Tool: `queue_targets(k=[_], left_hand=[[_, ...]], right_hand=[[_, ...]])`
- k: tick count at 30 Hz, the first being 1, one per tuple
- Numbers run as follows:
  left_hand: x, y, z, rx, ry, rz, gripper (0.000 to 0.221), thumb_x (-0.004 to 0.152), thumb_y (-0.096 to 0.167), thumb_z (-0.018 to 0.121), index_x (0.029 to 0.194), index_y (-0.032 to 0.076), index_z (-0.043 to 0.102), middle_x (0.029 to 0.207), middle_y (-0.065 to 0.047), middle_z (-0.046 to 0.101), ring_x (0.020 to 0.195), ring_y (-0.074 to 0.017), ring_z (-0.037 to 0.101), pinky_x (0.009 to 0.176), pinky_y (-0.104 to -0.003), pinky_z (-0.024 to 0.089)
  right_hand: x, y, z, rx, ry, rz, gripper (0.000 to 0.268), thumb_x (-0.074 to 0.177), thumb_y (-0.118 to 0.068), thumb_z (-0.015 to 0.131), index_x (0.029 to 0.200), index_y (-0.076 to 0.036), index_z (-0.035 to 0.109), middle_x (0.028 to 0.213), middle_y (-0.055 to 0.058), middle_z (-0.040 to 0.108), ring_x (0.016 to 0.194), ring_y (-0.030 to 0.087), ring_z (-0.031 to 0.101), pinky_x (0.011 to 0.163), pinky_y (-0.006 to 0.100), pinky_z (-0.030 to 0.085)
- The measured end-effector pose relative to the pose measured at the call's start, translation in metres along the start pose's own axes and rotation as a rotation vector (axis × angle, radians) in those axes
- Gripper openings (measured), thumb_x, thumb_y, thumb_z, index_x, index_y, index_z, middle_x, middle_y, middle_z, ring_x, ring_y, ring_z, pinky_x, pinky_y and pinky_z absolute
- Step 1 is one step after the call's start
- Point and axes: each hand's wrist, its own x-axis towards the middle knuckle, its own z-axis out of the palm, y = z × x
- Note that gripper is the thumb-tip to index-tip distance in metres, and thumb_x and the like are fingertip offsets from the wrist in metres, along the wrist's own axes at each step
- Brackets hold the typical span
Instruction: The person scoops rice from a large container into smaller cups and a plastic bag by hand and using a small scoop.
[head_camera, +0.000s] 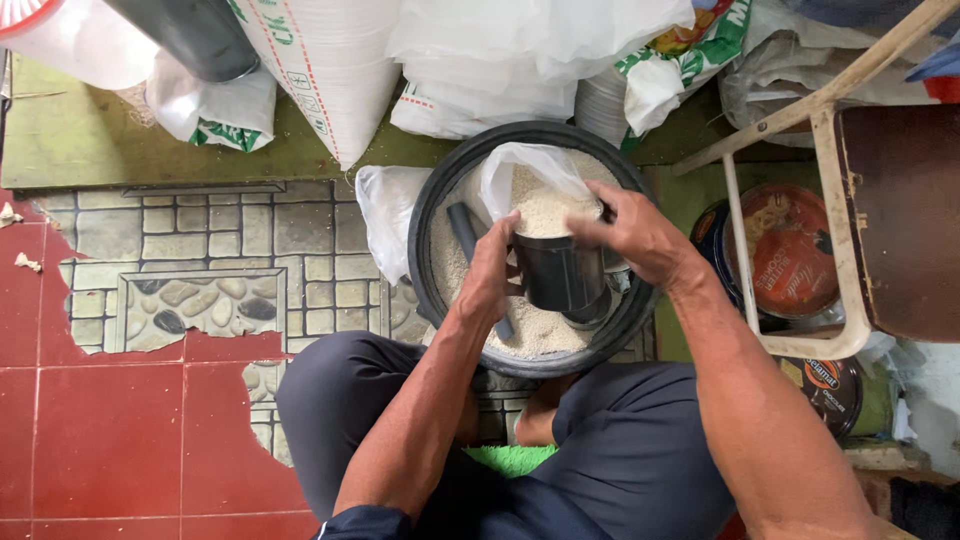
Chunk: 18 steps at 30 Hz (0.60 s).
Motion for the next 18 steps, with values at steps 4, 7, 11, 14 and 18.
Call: queue_targets(k=[4,7,11,14,18], left_hand=[[-0.022,0.018,0.011,0.007,-0.011,0.013,0.087,0.084,0.057,0.068,0.146,-0.001,0.05,0.148,-0.021,0.05,0.135,-0.0559,0.044,0.093,-0.078,0.04],[-0.004,0.0,0.004,0.019,0.0,0.02,0.081,0.084,0.057,0.068,0.14,0.0,0.057,0.137,-0.017,0.057,0.125,-0.0499,0.05,0.085,-0.075,0.047],[0.019,-0.014,-0.007,-0.036,0.05,0.003,0.074,0.083,0.055,0.068,0.136,0.004,0.061,0.13,-0.012,0.059,0.115,-0.042,0.054,0.076,-0.072,0.051],[0.009,-0.001,-0.004,-0.079,0.059,-0.016,0.073,0.082,0.054,0.067,0.134,0.004,0.062,0.13,-0.013,0.061,0.115,-0.0439,0.056,0.073,-0.076,0.05],[-0.004,0.011,0.009,-0.088,0.075,-0.006,0.078,0.084,0.054,0.064,0.138,-0.002,0.057,0.143,-0.022,0.055,0.13,-0.0553,0.049,0.075,-0.08,0.049]], right_hand=[[0.019,0.018,0.018,0.053,0.22,0.068,0.049,0.092,-0.057,0.077,0.105,-0.01,0.078,0.086,0.001,0.067,0.087,0.012,0.056,0.079,0.036,0.046],[0.029,0.025,0.037,0.264,0.404,0.15,0.036,0.081,-0.039,0.086,0.095,-0.007,0.079,0.073,-0.001,0.063,0.071,0.008,0.056,0.062,0.028,0.049],[0.045,0.033,0.048,0.289,0.606,0.19,0.016,0.084,-0.03,0.082,0.085,-0.014,0.079,0.066,0.003,0.062,0.071,0.006,0.053,0.059,0.026,0.043],[0.057,0.052,0.049,0.276,0.627,0.208,0.026,0.085,-0.031,0.076,0.104,-0.014,0.081,0.081,0.007,0.071,0.083,0.008,0.055,0.068,0.031,0.05],[0.035,0.014,0.048,0.125,0.614,0.135,0.027,0.094,-0.032,0.066,0.087,-0.009,0.08,0.068,0.006,0.061,0.072,0.012,0.05,0.061,0.04,0.042]])
